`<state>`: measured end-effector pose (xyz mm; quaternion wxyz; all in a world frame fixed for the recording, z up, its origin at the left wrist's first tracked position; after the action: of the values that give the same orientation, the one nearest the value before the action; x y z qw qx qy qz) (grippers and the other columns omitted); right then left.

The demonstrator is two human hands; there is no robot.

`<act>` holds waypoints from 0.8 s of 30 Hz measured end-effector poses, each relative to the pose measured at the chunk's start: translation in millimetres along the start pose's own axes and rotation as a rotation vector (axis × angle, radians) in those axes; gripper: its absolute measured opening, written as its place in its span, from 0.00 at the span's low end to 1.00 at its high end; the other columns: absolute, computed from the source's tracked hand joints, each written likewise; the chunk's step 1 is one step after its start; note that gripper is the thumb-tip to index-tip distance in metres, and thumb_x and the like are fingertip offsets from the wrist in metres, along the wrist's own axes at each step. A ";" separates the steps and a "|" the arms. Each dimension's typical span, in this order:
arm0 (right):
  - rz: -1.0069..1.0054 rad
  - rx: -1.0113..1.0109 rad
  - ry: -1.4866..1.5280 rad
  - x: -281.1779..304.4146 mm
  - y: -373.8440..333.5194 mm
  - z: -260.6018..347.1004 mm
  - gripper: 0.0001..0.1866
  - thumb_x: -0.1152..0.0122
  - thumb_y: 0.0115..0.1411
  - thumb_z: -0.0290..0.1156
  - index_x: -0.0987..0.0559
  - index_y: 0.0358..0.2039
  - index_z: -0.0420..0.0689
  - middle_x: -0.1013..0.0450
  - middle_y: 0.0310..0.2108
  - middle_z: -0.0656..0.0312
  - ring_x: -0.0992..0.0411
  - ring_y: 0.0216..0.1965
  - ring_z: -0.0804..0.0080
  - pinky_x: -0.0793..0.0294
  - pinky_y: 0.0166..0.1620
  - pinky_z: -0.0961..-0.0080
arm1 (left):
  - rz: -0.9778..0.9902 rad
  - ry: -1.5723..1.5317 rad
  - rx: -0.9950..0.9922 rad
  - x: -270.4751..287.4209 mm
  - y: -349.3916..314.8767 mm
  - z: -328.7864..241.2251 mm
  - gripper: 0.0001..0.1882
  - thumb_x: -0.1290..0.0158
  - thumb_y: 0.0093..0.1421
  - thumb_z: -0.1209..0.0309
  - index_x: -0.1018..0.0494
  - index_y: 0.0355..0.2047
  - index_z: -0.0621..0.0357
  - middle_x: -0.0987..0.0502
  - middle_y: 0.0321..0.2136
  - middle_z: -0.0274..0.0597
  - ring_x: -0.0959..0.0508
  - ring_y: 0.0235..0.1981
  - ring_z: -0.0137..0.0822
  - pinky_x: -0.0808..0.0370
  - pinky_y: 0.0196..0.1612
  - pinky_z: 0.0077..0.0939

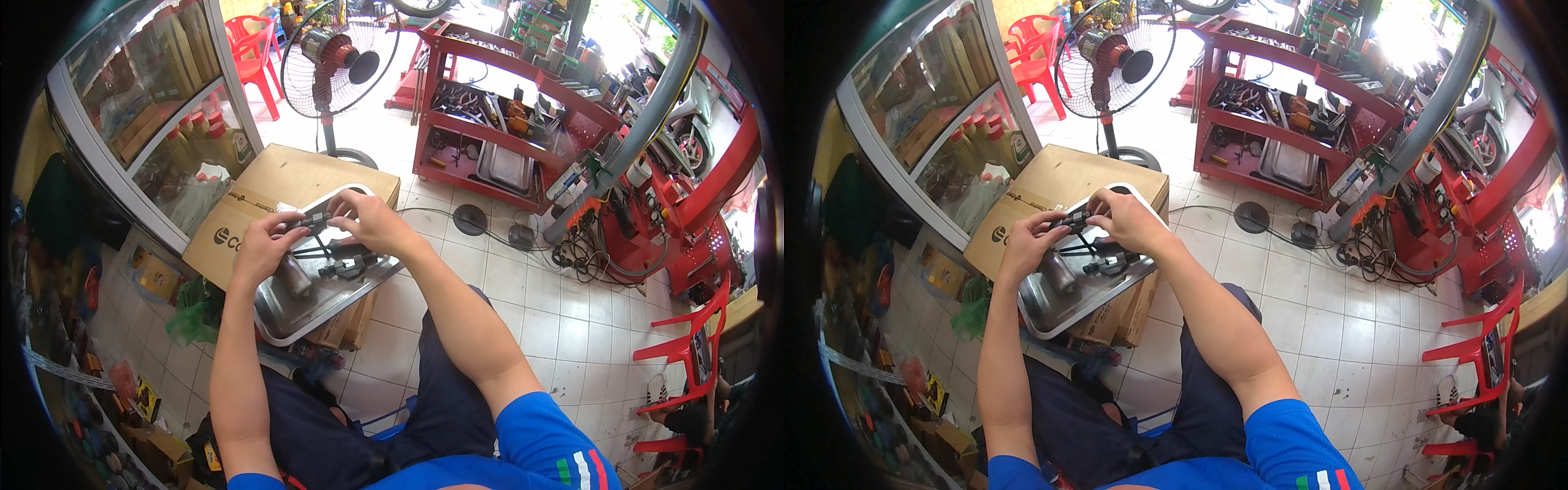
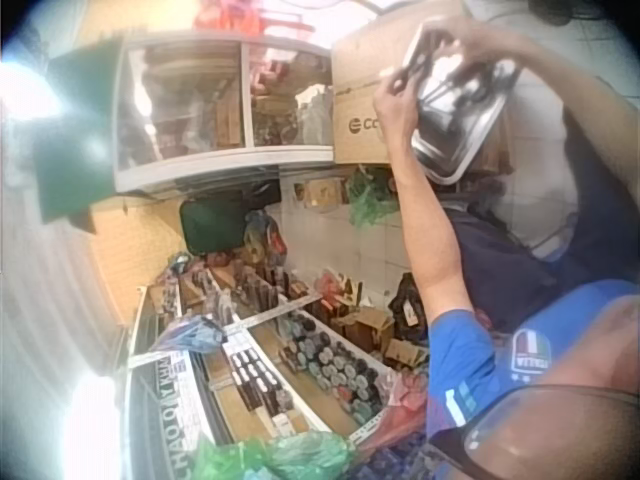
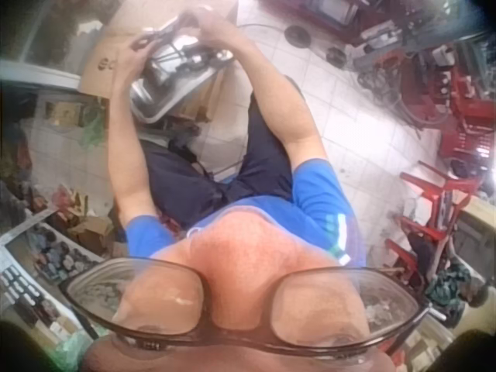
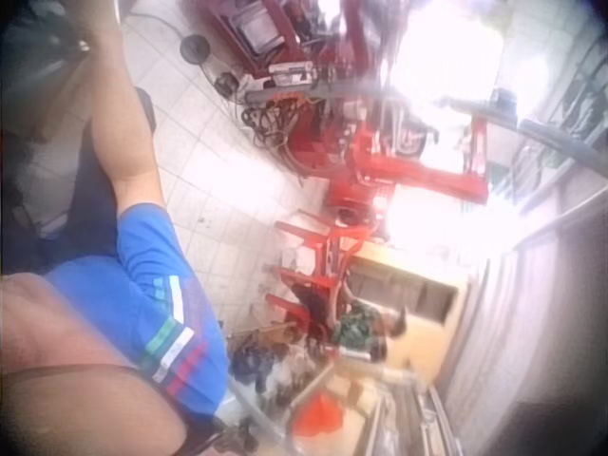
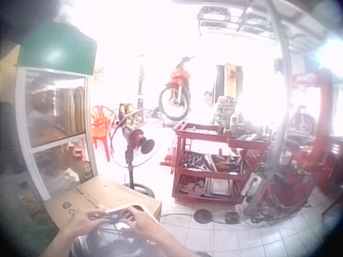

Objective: The person holds a camshaft and manually fits rocker arms onto it while working over a metal tray.

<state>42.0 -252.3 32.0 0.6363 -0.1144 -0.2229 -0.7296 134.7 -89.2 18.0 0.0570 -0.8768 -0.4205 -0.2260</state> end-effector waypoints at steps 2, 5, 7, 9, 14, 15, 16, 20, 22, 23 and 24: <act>0.001 -0.031 0.038 -1.1 0.0 -2.1 0.14 0.39 0.66 0.28 0.25 0.47 0.32 0.22 0.40 0.50 0.21 0.41 0.65 0.12 0.38 0.73 | 0.002 0.004 0.009 -0.1 -0.3 -0.8 0.18 0.34 0.59 0.70 0.19 0.49 0.60 0.17 0.31 0.40 0.20 0.32 0.26 0.24 0.35 0.19; 0.003 -0.072 0.126 -3.6 0.9 -8.2 0.14 0.39 0.66 0.27 0.26 0.48 0.32 0.22 0.41 0.50 0.21 0.41 0.65 0.12 0.38 0.73 | 0.002 -0.027 -0.013 -0.4 0.7 1.0 0.17 0.34 0.59 0.70 0.19 0.49 0.60 0.17 0.32 0.41 0.19 0.33 0.27 0.24 0.35 0.19; 0.001 -0.071 0.138 -3.7 1.1 -8.7 0.14 0.39 0.66 0.27 0.26 0.48 0.32 0.22 0.41 0.50 0.21 0.41 0.65 0.12 0.38 0.73 | 0.002 -0.042 -0.017 -0.4 0.8 1.4 0.17 0.34 0.59 0.70 0.19 0.49 0.60 0.17 0.32 0.42 0.19 0.33 0.27 0.24 0.36 0.19; -0.006 -0.044 0.093 -2.6 0.9 -5.9 0.14 0.39 0.66 0.27 0.25 0.48 0.32 0.22 0.41 0.50 0.21 0.41 0.65 0.12 0.38 0.73 | 0.003 -0.039 -0.001 -0.5 0.1 1.4 0.17 0.34 0.60 0.70 0.19 0.49 0.60 0.17 0.32 0.42 0.18 0.33 0.27 0.24 0.36 0.19; -0.024 -0.017 0.084 -2.8 1.6 -7.4 0.14 0.39 0.67 0.28 0.25 0.48 0.33 0.21 0.41 0.48 0.21 0.41 0.64 0.13 0.37 0.72 | 0.007 -0.023 0.015 -0.9 0.4 0.6 0.17 0.34 0.60 0.71 0.19 0.48 0.61 0.16 0.33 0.42 0.19 0.33 0.27 0.24 0.36 0.20; -0.025 -0.028 0.101 -3.2 1.7 -9.2 0.14 0.39 0.67 0.28 0.25 0.48 0.33 0.21 0.40 0.48 0.21 0.40 0.63 0.13 0.37 0.72 | 0.008 -0.010 0.014 -1.1 0.4 0.0 0.17 0.34 0.60 0.71 0.19 0.48 0.61 0.16 0.33 0.42 0.19 0.33 0.26 0.24 0.36 0.20; -0.014 -0.047 0.105 -4.2 1.5 -9.7 0.13 0.40 0.67 0.28 0.25 0.47 0.33 0.22 0.41 0.49 0.21 0.40 0.65 0.13 0.39 0.72 | 0.005 -0.009 0.008 -0.8 -0.1 -0.7 0.17 0.34 0.59 0.71 0.19 0.48 0.61 0.16 0.33 0.42 0.19 0.33 0.26 0.24 0.36 0.20; 0.010 -0.088 0.106 -6.2 0.6 -9.3 0.12 0.41 0.68 0.28 0.26 0.46 0.33 0.23 0.42 0.50 0.21 0.40 0.67 0.12 0.41 0.73 | -0.002 -0.010 -0.001 -0.5 -0.7 -2.1 0.17 0.34 0.59 0.71 0.19 0.48 0.61 0.16 0.33 0.41 0.19 0.33 0.26 0.24 0.36 0.20; 0.008 -0.085 0.094 -5.9 0.4 -7.6 0.12 0.41 0.68 0.28 0.26 0.46 0.33 0.23 0.42 0.50 0.21 0.40 0.66 0.13 0.41 0.73 | 0.000 -0.009 0.007 -0.1 -0.3 -0.9 0.17 0.34 0.59 0.71 0.19 0.48 0.61 0.16 0.34 0.41 0.19 0.33 0.26 0.24 0.36 0.20; 0.005 -0.081 0.088 -5.5 0.3 -5.7 0.12 0.41 0.68 0.29 0.26 0.47 0.33 0.23 0.42 0.50 0.21 0.41 0.67 0.13 0.41 0.73 | 0.002 -0.007 0.014 0.6 0.2 1.2 0.17 0.34 0.59 0.71 0.19 0.48 0.61 0.16 0.34 0.40 0.19 0.33 0.26 0.24 0.36 0.20; 0.003 -0.076 0.081 -5.1 0.2 -4.0 0.12 0.41 0.68 0.29 0.26 0.47 0.33 0.23 0.42 0.50 0.20 0.41 0.67 0.13 0.41 0.73 | 0.003 -0.004 0.021 1.2 0.3 2.3 0.17 0.34 0.59 0.71 0.19 0.48 0.60 0.16 0.34 0.40 0.19 0.34 0.26 0.24 0.36 0.20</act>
<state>43.5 -249.8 26.2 0.6411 -0.1092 -0.1686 -0.7407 136.3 -87.8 16.6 0.0655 -0.8773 -0.4216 -0.2198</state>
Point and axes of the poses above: each hand's wrist, its own y-axis towards the middle knuckle, its own x-axis out of the back of the hand, z = x × y, the point moved 9 cm from there along y, towards the middle knuckle
